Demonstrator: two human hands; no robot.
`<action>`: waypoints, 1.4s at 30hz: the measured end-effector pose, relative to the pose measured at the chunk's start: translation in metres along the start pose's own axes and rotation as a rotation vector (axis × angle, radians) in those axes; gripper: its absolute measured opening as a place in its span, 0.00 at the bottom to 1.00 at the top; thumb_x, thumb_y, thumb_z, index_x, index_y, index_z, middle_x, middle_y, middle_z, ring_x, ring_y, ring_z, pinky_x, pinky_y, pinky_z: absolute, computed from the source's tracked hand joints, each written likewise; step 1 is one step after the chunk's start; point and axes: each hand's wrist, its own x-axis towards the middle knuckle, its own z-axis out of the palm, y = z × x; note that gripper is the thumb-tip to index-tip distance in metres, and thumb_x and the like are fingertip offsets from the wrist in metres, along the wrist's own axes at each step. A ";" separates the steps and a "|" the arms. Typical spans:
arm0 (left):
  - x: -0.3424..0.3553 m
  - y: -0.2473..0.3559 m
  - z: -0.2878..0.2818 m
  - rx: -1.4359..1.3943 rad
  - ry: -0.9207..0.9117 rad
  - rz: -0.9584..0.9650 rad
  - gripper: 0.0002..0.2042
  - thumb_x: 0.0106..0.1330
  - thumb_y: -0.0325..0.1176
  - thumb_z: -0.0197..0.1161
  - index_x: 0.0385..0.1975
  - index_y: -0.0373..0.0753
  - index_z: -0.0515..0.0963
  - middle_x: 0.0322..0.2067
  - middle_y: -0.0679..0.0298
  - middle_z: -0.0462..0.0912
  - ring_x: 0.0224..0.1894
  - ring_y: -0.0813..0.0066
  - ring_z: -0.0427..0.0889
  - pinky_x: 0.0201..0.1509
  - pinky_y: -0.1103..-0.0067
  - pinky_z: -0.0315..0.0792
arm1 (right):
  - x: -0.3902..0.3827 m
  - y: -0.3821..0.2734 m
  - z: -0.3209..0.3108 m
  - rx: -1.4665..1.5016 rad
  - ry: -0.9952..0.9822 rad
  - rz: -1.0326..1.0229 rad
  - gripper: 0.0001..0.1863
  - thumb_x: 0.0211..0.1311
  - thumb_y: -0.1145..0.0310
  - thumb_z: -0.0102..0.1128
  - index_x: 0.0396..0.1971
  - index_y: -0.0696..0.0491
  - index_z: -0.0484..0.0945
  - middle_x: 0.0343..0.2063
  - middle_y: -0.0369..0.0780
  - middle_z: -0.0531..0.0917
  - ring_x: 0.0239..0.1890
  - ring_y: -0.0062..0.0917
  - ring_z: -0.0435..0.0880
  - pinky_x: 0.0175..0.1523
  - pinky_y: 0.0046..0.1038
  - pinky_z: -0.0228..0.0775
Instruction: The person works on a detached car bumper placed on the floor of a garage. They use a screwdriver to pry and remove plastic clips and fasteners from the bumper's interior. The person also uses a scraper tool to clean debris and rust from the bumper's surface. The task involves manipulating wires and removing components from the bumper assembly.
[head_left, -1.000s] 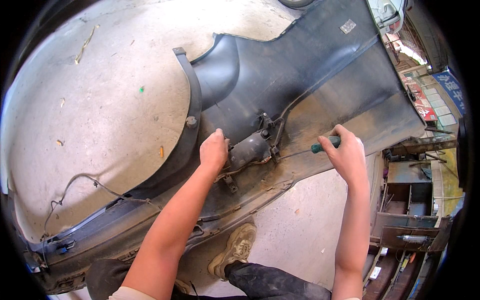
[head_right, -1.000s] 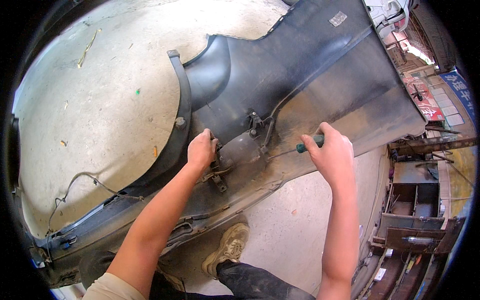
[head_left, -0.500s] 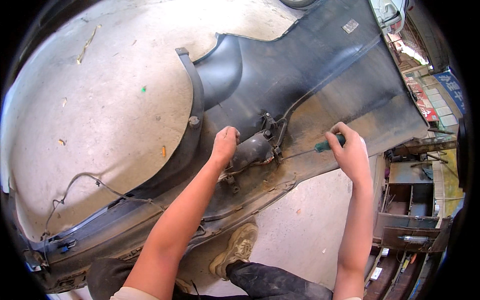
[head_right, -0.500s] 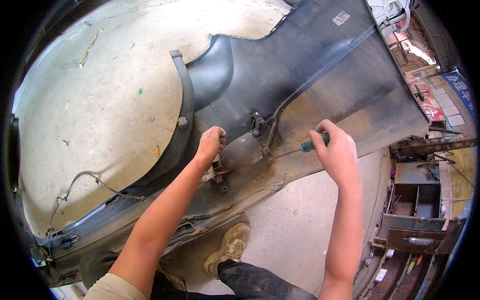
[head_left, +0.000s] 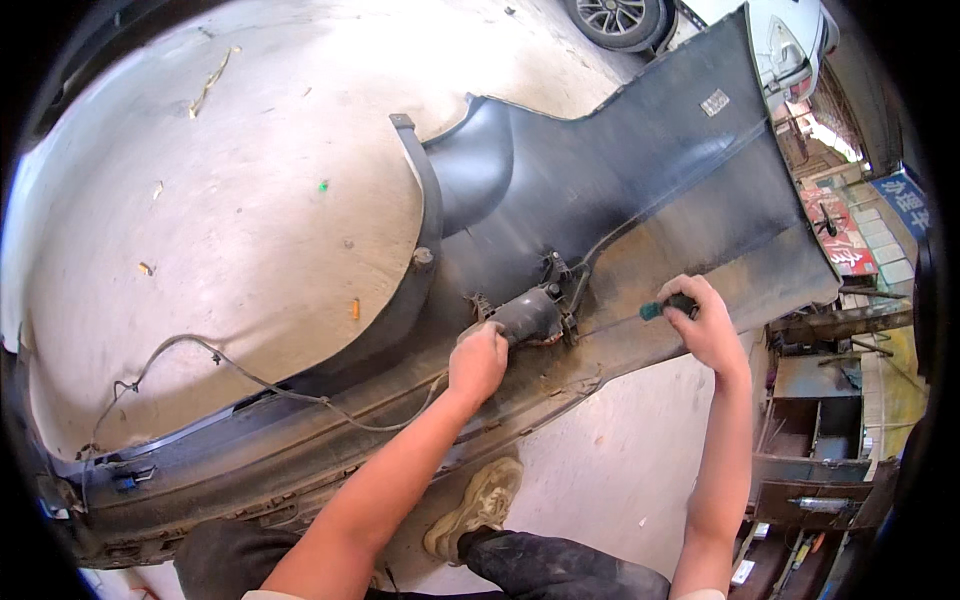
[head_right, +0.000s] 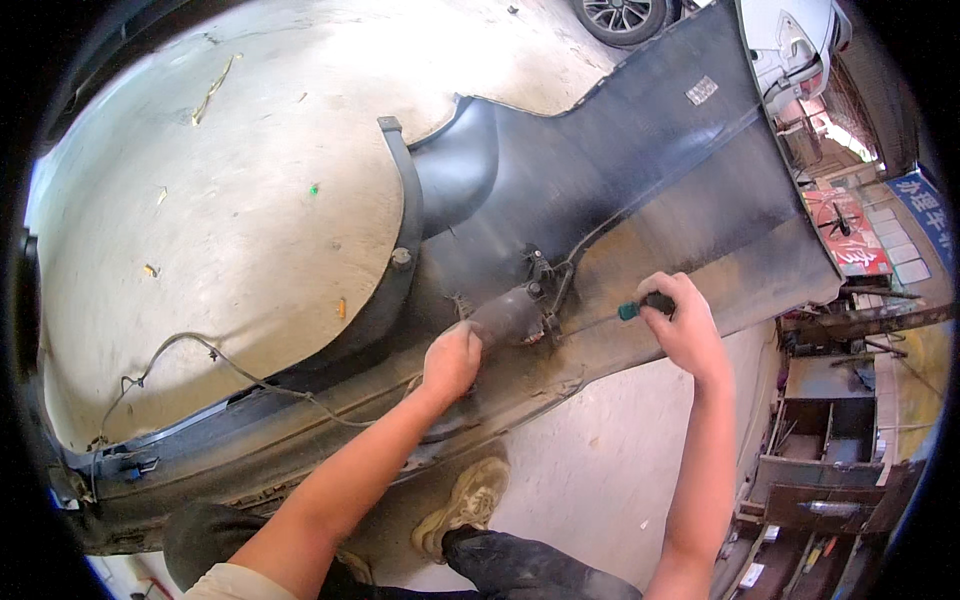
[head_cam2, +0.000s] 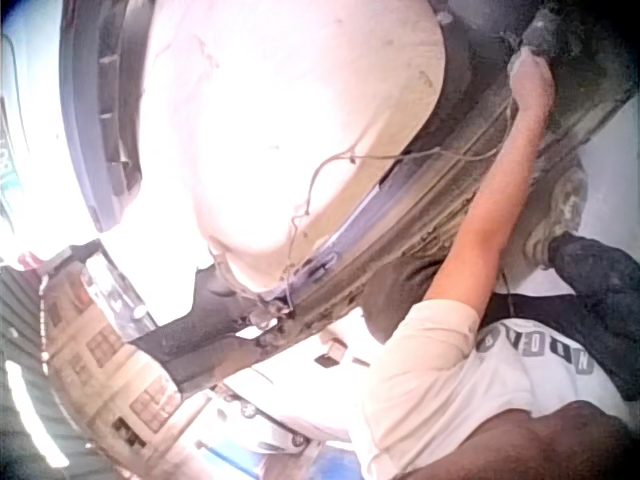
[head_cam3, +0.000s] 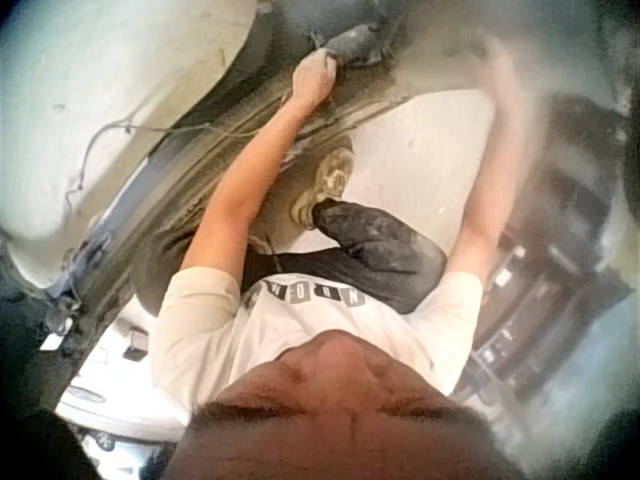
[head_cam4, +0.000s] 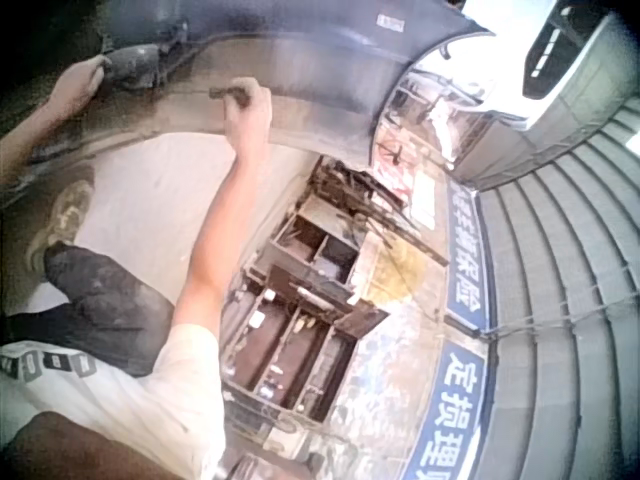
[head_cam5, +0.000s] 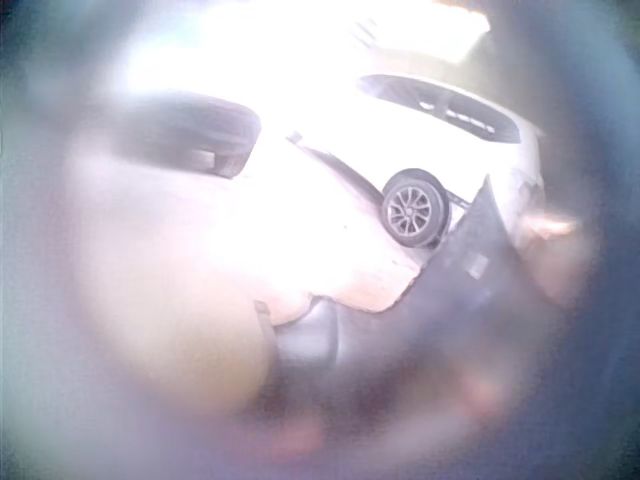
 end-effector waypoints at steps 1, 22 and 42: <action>-0.007 0.001 -0.004 0.061 -0.037 0.040 0.14 0.65 0.35 0.53 0.45 0.35 0.77 0.29 0.48 0.83 0.33 0.49 0.83 0.39 0.62 0.76 | -0.003 -0.004 0.000 -0.022 0.038 0.051 0.12 0.57 0.66 0.64 0.35 0.58 0.77 0.29 0.48 0.82 0.33 0.45 0.82 0.42 0.40 0.72; -0.046 -0.034 -0.013 0.443 -0.257 0.261 0.29 0.59 0.34 0.56 0.62 0.33 0.66 0.28 0.54 0.81 0.25 0.57 0.83 0.28 0.66 0.78 | 0.004 -0.024 0.010 0.025 0.071 0.121 0.17 0.61 0.57 0.58 0.35 0.58 0.76 0.28 0.52 0.81 0.35 0.48 0.82 0.39 0.40 0.71; -0.042 -0.036 -0.021 0.375 -0.352 0.239 0.29 0.63 0.33 0.53 0.65 0.33 0.62 0.30 0.53 0.82 0.28 0.55 0.84 0.31 0.63 0.77 | 0.003 -0.032 0.012 -0.108 0.087 0.207 0.13 0.58 0.64 0.60 0.37 0.58 0.75 0.27 0.51 0.80 0.31 0.45 0.81 0.39 0.36 0.71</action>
